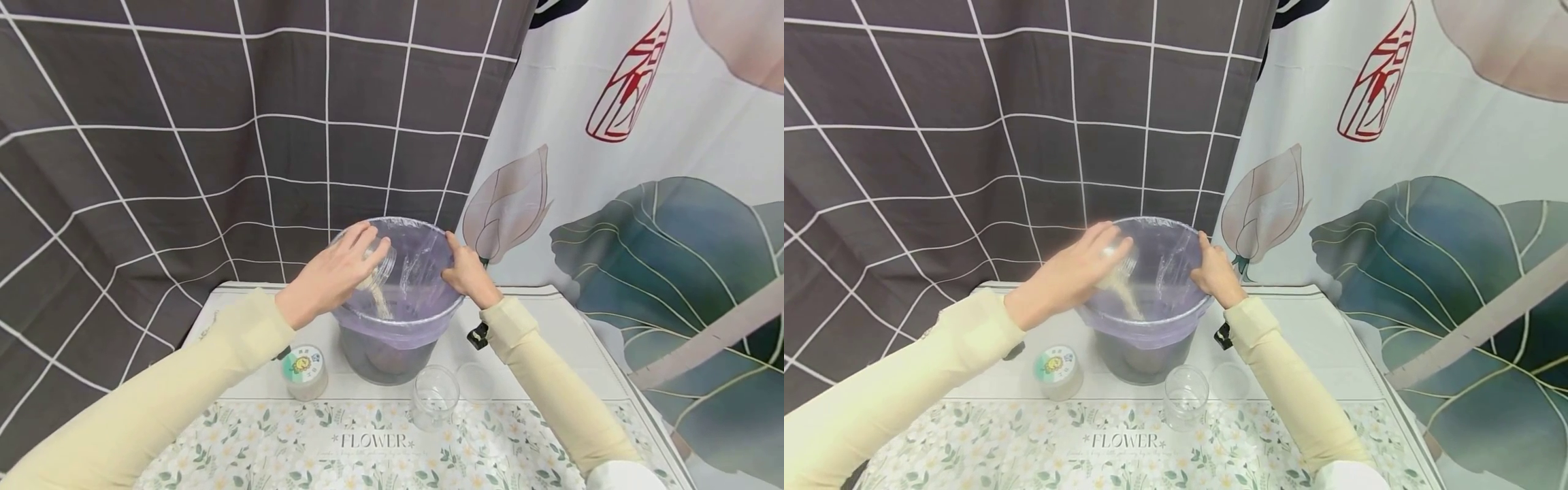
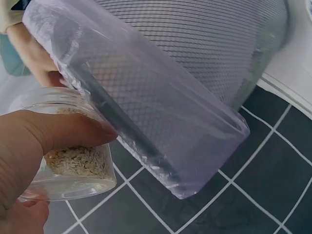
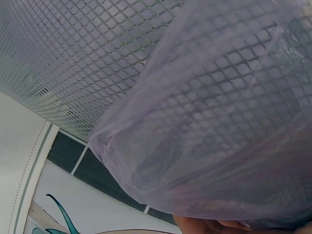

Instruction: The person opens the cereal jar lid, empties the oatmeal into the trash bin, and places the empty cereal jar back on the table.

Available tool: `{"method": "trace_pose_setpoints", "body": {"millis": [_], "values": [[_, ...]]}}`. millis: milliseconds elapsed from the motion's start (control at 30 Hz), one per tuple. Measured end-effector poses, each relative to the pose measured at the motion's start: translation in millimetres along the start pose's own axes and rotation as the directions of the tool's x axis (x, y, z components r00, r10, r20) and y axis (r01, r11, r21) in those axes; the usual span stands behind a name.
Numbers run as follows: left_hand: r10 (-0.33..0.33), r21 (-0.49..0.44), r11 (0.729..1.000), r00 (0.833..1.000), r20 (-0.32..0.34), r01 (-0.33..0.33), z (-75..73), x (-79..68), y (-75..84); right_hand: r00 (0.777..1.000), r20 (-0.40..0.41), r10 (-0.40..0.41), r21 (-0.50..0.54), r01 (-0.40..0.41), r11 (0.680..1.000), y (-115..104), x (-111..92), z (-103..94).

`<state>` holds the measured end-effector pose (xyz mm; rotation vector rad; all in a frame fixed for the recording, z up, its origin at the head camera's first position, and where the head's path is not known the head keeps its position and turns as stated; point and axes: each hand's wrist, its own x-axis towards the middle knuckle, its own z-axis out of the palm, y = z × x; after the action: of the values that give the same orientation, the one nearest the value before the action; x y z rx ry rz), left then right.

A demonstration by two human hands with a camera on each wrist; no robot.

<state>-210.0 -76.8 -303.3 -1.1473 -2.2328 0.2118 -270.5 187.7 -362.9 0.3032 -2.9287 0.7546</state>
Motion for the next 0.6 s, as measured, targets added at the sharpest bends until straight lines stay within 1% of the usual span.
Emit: {"method": "trace_pose_setpoints", "body": {"millis": [133, 233, 433, 600], "values": [[0.063, 0.095, 0.993, 0.998, 0.02, -0.065, -1.9, 1.8, -0.9, 1.0, -0.003, 0.0, -0.004, 0.0, 1.0, 0.3, -0.3, 0.2], [0.089, 0.139, 0.986, 0.995, 0.043, -0.094, -4.9, 2.9, -1.6, 1.0, -0.005, 0.0, -0.007, 0.0, 1.0, -0.6, -0.4, -0.6], [0.129, 0.17, 0.975, 0.988, 0.082, -0.141, -10.8, 5.8, -1.4, 1.0, -0.011, -0.003, -0.005, 0.003, 1.0, -2.4, -1.5, -1.9], [0.143, 0.165, 0.973, 0.983, 0.116, -0.162, -9.8, 5.3, -1.0, 1.0, -0.012, 0.0, -0.007, 0.0, 1.0, -2.9, -2.2, -1.6]]}}
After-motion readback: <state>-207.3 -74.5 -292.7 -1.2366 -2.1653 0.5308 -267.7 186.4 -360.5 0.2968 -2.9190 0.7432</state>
